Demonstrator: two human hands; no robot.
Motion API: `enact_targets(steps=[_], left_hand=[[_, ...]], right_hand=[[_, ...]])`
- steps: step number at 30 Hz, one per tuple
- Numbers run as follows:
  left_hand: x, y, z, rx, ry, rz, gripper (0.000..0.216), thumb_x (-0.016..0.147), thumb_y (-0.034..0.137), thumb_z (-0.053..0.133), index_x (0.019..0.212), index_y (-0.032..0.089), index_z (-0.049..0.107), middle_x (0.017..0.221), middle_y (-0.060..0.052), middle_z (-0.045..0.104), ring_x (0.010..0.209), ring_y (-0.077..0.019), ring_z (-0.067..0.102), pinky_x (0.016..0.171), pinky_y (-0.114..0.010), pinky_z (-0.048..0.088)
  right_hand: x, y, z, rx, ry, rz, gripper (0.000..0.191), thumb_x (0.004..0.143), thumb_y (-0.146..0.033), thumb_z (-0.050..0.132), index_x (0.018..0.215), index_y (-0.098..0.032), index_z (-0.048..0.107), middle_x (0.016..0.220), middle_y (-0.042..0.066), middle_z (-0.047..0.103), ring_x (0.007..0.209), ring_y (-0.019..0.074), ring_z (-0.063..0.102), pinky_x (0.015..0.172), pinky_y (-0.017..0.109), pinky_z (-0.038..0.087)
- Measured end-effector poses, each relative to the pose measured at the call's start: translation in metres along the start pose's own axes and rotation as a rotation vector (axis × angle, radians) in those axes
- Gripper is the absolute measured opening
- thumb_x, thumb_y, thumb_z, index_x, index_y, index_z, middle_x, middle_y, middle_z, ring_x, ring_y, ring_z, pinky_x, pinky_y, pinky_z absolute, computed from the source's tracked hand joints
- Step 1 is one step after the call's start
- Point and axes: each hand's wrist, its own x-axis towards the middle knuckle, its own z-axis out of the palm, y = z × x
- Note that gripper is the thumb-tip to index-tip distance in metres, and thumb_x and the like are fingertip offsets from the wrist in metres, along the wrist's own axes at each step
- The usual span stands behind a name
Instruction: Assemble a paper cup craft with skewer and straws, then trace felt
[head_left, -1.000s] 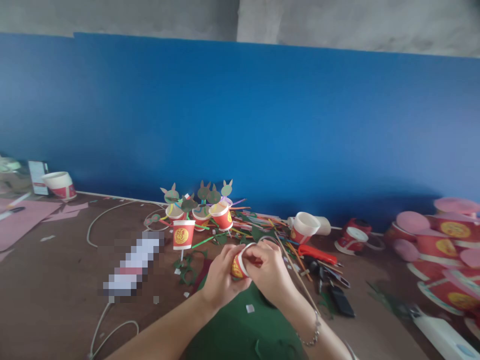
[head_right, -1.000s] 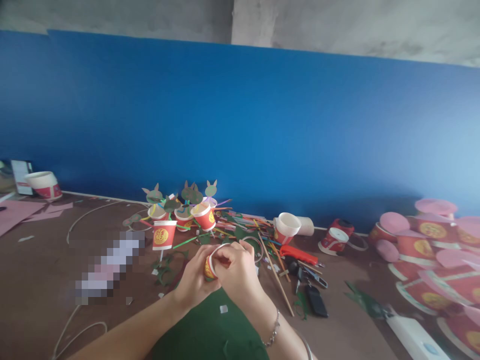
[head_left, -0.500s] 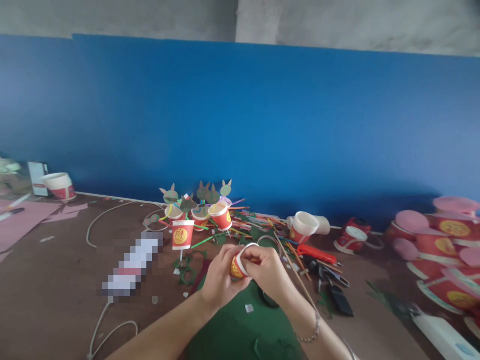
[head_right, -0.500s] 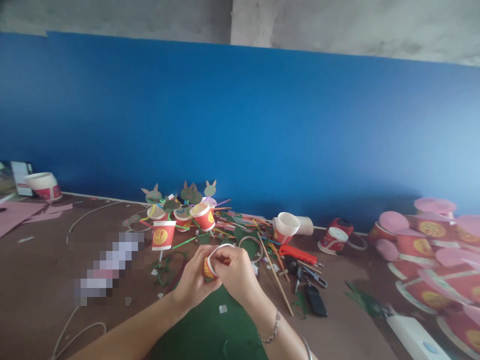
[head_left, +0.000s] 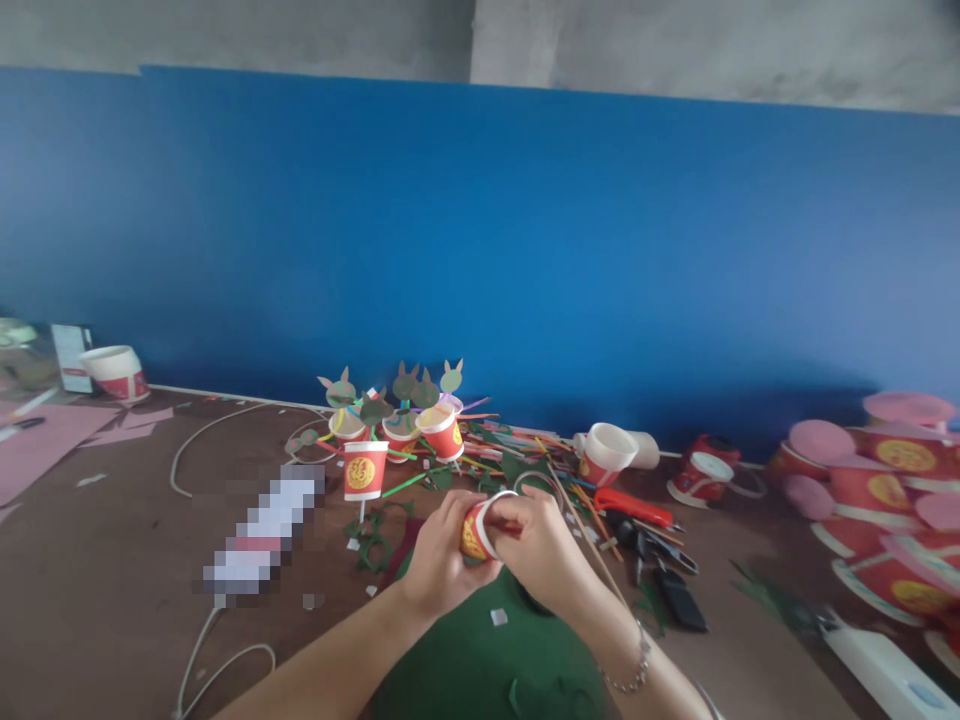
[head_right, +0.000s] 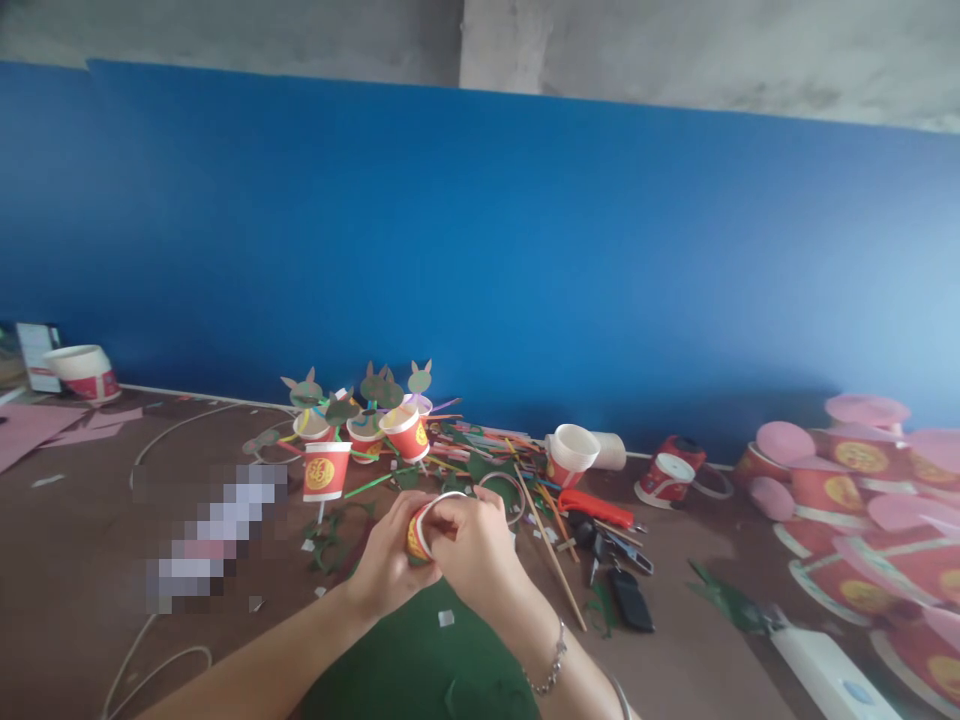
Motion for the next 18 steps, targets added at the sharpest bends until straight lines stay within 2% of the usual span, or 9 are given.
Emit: enact_targets(steps=[4,11,14,18], left_hand=[[0.001,0.001,-0.001,-0.017,-0.003,-0.005,0.056,0.059,0.012,0.065,0.111,0.023,0.047,0.106,-0.005,0.054,0.096,-0.0213,0.057,0.084,-0.033,0.047],[0.000,-0.001,-0.001,0.009,0.009,0.018,0.060,0.059,0.014,0.066,0.115,0.022,0.045,0.109,-0.006,0.054,0.099,-0.0223,0.056,0.086,-0.034,0.047],[-0.001,-0.002,0.001,0.010,0.002,0.037,0.060,0.059,0.014,0.066,0.115,0.022,0.045,0.109,-0.006,0.053,0.098,-0.0218,0.057,0.085,-0.034,0.047],[0.000,-0.004,0.001,-0.001,-0.023,0.035,0.059,0.059,0.013,0.065,0.113,0.023,0.045,0.108,-0.005,0.053,0.096,-0.0205,0.058,0.083,-0.032,0.048]], right_hand=[[0.000,0.004,0.006,0.011,0.026,-0.030,0.021,0.069,-0.009,0.045,0.055,-0.020,0.057,0.057,-0.005,0.060,0.055,0.0105,0.050,0.107,0.045,0.015],[-0.002,-0.003,-0.004,-0.125,0.023,-0.055,0.019,0.064,-0.006,0.045,0.054,-0.019,0.055,0.054,-0.004,0.058,0.052,0.0103,0.045,0.098,0.043,0.029],[-0.003,-0.001,-0.003,-0.142,-0.022,-0.093,0.021,0.066,-0.005,0.044,0.051,-0.019,0.049,0.051,-0.006,0.052,0.051,0.0094,0.043,0.100,0.042,0.026],[-0.003,0.002,0.002,-0.152,0.022,-0.122,0.022,0.068,-0.005,0.045,0.050,-0.019,0.047,0.049,-0.007,0.050,0.053,0.0097,0.047,0.102,0.041,0.023]])
